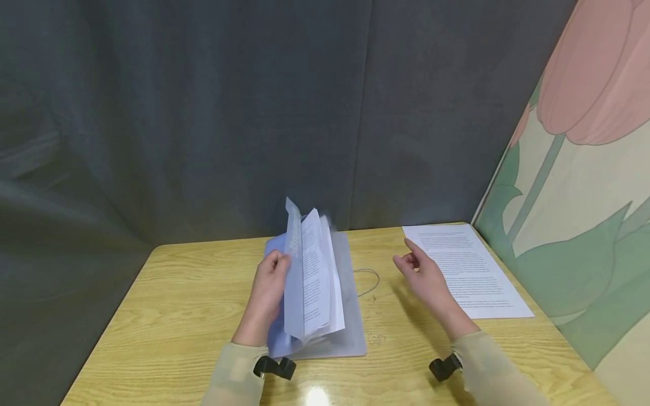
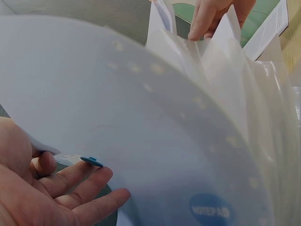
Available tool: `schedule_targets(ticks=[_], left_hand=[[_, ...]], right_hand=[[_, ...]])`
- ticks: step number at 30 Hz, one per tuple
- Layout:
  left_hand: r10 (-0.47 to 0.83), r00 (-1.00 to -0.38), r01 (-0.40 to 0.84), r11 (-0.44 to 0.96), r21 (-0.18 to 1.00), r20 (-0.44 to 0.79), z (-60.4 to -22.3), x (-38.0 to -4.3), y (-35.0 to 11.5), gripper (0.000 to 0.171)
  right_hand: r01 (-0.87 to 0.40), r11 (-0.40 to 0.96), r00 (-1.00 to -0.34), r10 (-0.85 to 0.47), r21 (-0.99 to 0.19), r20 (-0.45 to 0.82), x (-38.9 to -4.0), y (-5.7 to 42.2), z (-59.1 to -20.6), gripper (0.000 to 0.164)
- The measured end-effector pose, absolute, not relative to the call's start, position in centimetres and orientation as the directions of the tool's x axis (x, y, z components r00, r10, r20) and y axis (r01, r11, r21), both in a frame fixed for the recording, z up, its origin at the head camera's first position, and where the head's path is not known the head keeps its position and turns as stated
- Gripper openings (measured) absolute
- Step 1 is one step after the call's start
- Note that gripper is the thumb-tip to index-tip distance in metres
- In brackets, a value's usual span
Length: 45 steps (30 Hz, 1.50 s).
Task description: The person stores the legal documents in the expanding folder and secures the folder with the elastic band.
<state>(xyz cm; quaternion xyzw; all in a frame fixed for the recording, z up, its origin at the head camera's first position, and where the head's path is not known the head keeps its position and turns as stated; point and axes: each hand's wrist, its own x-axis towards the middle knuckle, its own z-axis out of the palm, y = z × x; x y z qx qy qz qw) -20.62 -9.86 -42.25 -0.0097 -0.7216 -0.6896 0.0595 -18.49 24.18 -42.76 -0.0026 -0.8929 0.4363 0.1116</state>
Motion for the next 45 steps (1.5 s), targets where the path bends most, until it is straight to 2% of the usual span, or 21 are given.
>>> schedule_targets(ticks=[21, 31, 45], left_hand=[[-0.076, -0.992, 0.096, 0.049, 0.994, 0.1, -42.4, -20.6, -9.9, 0.028], [-0.072, -0.993, 0.093, 0.042, 0.995, 0.095, -42.2, -20.6, -9.8, 0.028], [-0.078, -0.993, 0.09, 0.044, 0.995, 0.094, -42.3, -20.7, -9.8, 0.028]], right_hand=[[-0.036, 0.709, -0.968, 0.15, -0.704, 0.201, -18.2, 31.2, -43.3, 0.084], [0.048, 0.756, -0.959, 0.217, -0.653, 0.181, -18.2, 35.3, -44.2, 0.091], [0.174, 0.751, -0.945, 0.31, -0.637, 0.107, -17.9, 39.7, -45.8, 0.096]])
